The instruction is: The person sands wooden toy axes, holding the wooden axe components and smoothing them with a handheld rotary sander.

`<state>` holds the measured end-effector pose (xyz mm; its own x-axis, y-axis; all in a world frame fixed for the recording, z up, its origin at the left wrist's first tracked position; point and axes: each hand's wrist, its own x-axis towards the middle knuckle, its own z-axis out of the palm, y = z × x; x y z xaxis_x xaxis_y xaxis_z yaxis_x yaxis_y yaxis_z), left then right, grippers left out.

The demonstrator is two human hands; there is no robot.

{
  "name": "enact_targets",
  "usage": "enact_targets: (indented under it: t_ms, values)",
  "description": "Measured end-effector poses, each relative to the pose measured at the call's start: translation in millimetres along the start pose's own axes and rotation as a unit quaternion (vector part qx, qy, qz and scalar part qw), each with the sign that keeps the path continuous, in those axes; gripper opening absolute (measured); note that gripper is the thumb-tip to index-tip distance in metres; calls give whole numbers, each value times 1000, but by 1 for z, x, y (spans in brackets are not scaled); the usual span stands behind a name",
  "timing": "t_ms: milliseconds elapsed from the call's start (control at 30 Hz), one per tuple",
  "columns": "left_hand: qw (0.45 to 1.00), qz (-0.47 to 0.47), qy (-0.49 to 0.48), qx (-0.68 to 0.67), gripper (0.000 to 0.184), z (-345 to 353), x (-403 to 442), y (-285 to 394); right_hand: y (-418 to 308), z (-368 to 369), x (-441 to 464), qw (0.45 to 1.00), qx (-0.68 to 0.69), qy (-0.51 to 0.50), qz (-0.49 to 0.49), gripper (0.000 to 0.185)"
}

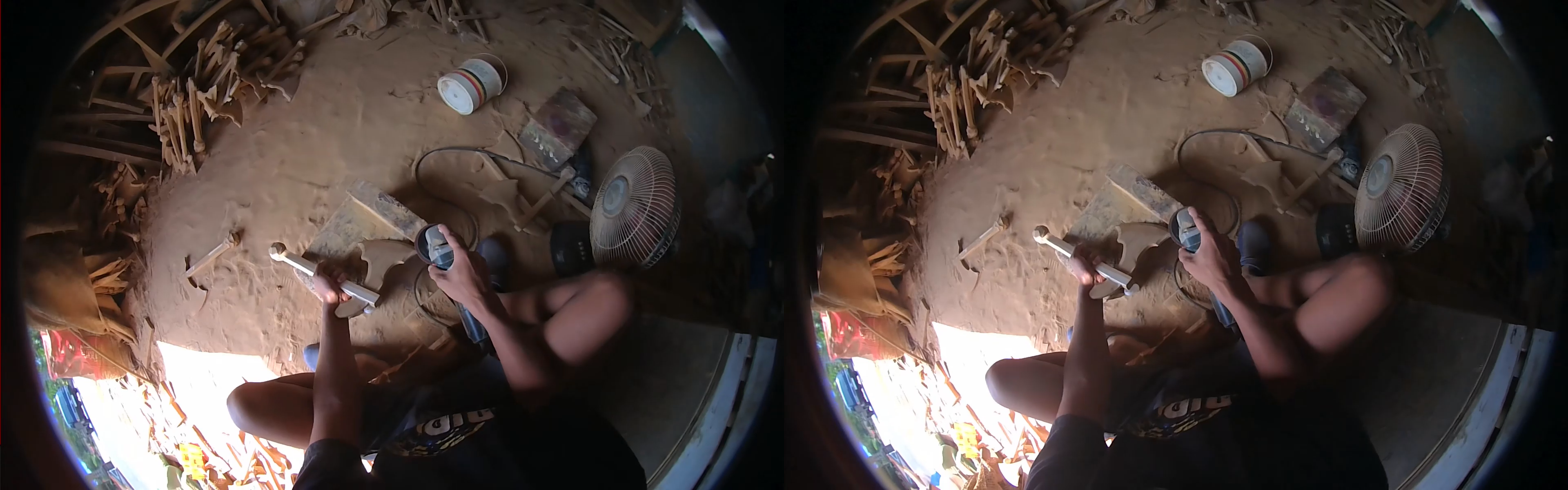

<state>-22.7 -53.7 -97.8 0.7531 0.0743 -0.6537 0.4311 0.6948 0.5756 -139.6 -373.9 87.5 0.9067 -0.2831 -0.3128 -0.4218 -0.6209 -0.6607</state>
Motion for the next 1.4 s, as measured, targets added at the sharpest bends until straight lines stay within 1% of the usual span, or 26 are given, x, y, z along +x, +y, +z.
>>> enact_targets:
  t_ms: [33,67,100,133,200,233,300,333,367,433,533,667,733,867,933,967,1033,1133,1167,1233,1267,1333,1400]
  values:
    - [1000,5,10,4,27,3,0,-1,-2,-1,-1,1000,3,-15,-4,88]
    - [1000,11,20,9,32,10,-4,0,-2,2,-2,999,21,-12,-29,89]
    - [999,23,31,6,31,18,-11,0,-1,7,-4,998,39,-12,-55,89]
    - [1000,19,23,3,31,21,-12,-1,-2,11,-6,995,57,-13,-81,89]
    - [1000,12,7,-3,31,17,-11,-1,-7,16,-10,991,74,-50,-99,89]
    - [1000,23,1,2,28,12,-8,-3,-10,19,-11,989,82,-67,-107,89]
    - [999,17,-29,-4,22,8,-9,-1,-17,22,-16,983,101,-64,-138,88]
    - [999,14,-45,-7,24,10,-12,2,-20,23,-18,980,111,-62,-153,87]
    - [999,34,6,27,24,15,-14,-1,-22,22,-19,983,96,-89,-129,87]
    - [998,44,16,29,24,18,-15,-2,-36,12,-24,985,66,-140,-78,87]
    - [999,45,12,20,23,19,-20,-1,-33,19,-27,982,77,-130,-112,86]
    - [999,37,24,11,25,21,-21,-1,-32,26,-28,981,87,-131,-113,87]
    - [999,37,26,29,27,20,-18,-1,-28,33,-25,980,98,-124,-124,87]
    - [997,35,61,41,30,26,-20,-2,-33,31,-26,984,73,-131,-99,87]
    - [999,30,31,32,29,16,-12,-4,-37,28,-25,985,60,-131,-92,87]
    - [999,26,15,28,29,11,-7,-5,-37,30,-24,986,67,-121,-97,87]
    - [999,25,14,23,29,12,-9,-5,-35,32,-21,986,79,-101,-107,87]
    - [1000,21,1,12,27,6,-2,-6,-31,29,-17,987,94,-94,-95,87]
    - [1000,20,-4,8,26,1,2,-7,-24,36,-13,982,125,-74,-124,87]
    - [1000,11,18,3,25,2,2,-6,-19,47,-4,965,187,-34,-181,88]
    - [1000,5,28,0,24,3,2,-7,-12,48,-4,977,148,-67,-138,88]
    - [1000,3,28,13,24,8,-3,-6,-38,21,-9,988,67,-131,-50,88]
    - [1000,1,18,18,23,8,-7,-4,-36,26,-8,987,69,-128,-62,88]
